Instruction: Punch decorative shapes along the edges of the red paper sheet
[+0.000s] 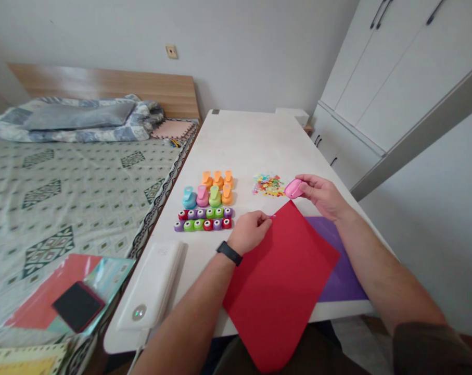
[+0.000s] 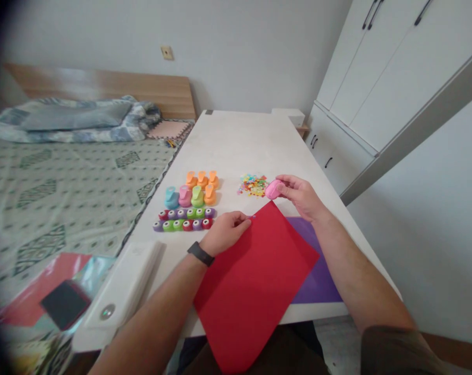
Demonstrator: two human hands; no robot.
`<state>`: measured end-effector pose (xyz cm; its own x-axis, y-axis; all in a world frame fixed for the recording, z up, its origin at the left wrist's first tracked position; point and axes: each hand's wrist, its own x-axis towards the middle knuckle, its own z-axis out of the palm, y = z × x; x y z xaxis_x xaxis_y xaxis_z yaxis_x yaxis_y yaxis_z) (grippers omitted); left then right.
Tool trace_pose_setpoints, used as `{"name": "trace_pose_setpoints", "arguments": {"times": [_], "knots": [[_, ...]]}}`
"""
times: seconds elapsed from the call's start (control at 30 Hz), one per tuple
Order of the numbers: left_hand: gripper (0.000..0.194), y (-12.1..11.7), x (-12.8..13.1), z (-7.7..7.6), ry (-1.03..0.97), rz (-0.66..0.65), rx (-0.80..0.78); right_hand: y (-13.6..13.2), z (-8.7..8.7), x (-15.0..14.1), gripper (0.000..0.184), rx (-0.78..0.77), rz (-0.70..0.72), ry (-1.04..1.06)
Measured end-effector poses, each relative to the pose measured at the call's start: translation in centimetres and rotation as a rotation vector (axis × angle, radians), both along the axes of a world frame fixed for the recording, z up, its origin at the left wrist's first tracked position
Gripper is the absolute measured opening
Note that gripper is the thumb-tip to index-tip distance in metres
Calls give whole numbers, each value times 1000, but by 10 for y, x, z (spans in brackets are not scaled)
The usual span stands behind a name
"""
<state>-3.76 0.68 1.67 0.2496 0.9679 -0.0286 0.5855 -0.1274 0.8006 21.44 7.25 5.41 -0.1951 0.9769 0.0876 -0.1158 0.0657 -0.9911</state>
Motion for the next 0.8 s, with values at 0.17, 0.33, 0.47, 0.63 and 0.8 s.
{"name": "trace_pose_setpoints", "arguments": {"times": [0.17,0.33,0.47,0.63,0.8], "knots": [[31,-1,-1,5,-15,-9,-23,-7,-13,8,45,-32,-24,73],[33,0,0,4,-18,-12,-26,-10,-17,12,47,-36,-53,63],[32,-1,0,5,-37,-15,-12,-10,-17,14,46,-34,-94,57],[32,0,0,5,-86,-5,-3,-12,-16,14,46,-73,-72,50],[32,0,1,5,-92,9,0,-15,-19,11,46,-111,-40,38]]}}
